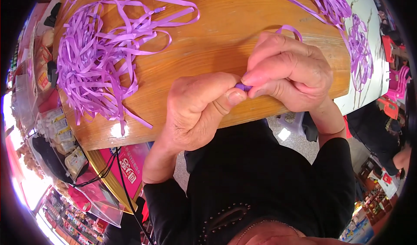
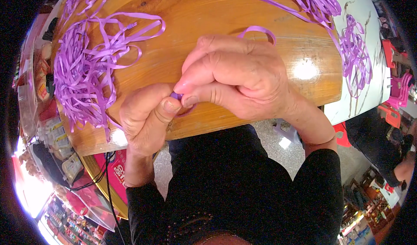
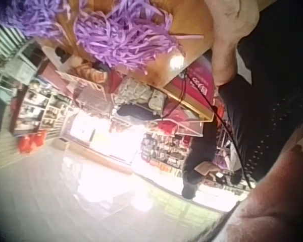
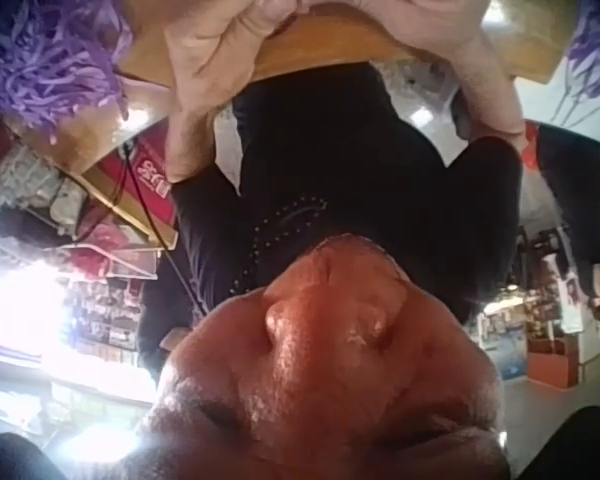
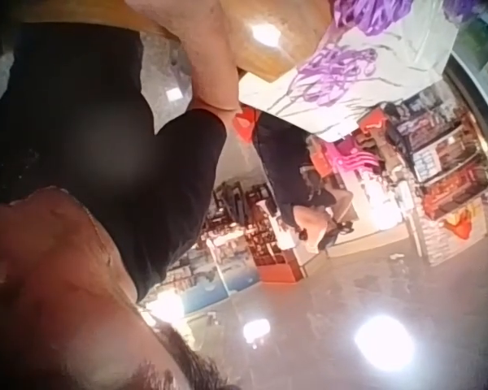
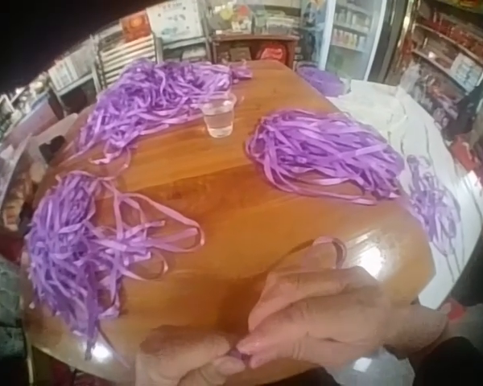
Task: The person picks up a purple ribbon and ties a series of knots along its length by hand.
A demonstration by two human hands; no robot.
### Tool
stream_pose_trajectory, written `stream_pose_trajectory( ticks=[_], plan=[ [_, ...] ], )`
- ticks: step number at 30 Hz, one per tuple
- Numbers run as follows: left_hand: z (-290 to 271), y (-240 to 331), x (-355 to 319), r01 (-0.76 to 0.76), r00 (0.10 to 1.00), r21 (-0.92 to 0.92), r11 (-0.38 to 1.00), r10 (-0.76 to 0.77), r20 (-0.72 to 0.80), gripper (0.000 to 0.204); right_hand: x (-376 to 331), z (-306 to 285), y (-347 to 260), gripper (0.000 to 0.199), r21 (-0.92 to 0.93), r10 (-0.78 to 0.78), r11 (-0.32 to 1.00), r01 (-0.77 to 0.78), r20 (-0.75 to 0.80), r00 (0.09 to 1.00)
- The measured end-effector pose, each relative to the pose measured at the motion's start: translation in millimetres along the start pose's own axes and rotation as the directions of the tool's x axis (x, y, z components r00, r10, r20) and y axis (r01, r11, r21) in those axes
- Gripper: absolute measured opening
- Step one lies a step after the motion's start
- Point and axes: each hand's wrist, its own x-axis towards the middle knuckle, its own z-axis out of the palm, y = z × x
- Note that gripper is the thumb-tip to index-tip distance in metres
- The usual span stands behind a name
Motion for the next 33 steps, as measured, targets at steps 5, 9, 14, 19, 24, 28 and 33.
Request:
stream_pose_trajectory(
  ticks=[5,9,14,19,24,28,33],
  plan=[
    [6.8,-5.6,5.4,-0.136,0.99,-0.022,0.99,0.135,-0.038,0.01,-2.7,1.1,1.9,0.019,-0.06,-0.047,0.997,0.045,-0.037,0.998],
    [5.6,-12.6,8.3,-0.246,0.969,-0.039,0.968,0.247,0.005,0.012,-5.9,-1.0,1.3,0.02,-0.161,-0.125,0.979,0.126,0.018,0.992],
    [1.7,-14.7,11.4,-0.368,0.929,0.134,0.92,0.359,0.086,0.017,-10.6,4.1,1.2,0.021,-0.114,-0.106,0.988,0.107,0.009,0.994],
    [4.5,-17.1,9.3,-0.462,0.876,0.345,0.817,0.48,0.035,0.024,-12.9,5.1,0.7,0.019,-0.081,-0.055,0.995,0.057,0.031,0.998],
    [3.3,-18.8,6.4,-0.425,0.884,0.504,0.752,0.465,0.051,0.025,-12.6,5.2,1.1,0.019,-0.098,0.063,0.994,-0.055,0.088,0.994],
    [5.3,-24.4,8.2,-0.428,0.881,0.488,0.761,0.472,0.037,0.025,-13.6,5.1,2.6,0.019,-0.147,0.048,0.989,-0.033,0.095,0.994],
    [7.7,-27.6,7.1,-0.453,0.872,0.522,0.723,0.481,0.092,0.022,-18.8,3.6,4.5,0.019,-0.089,0.105,0.992,-0.094,0.131,0.986]
  ],
)
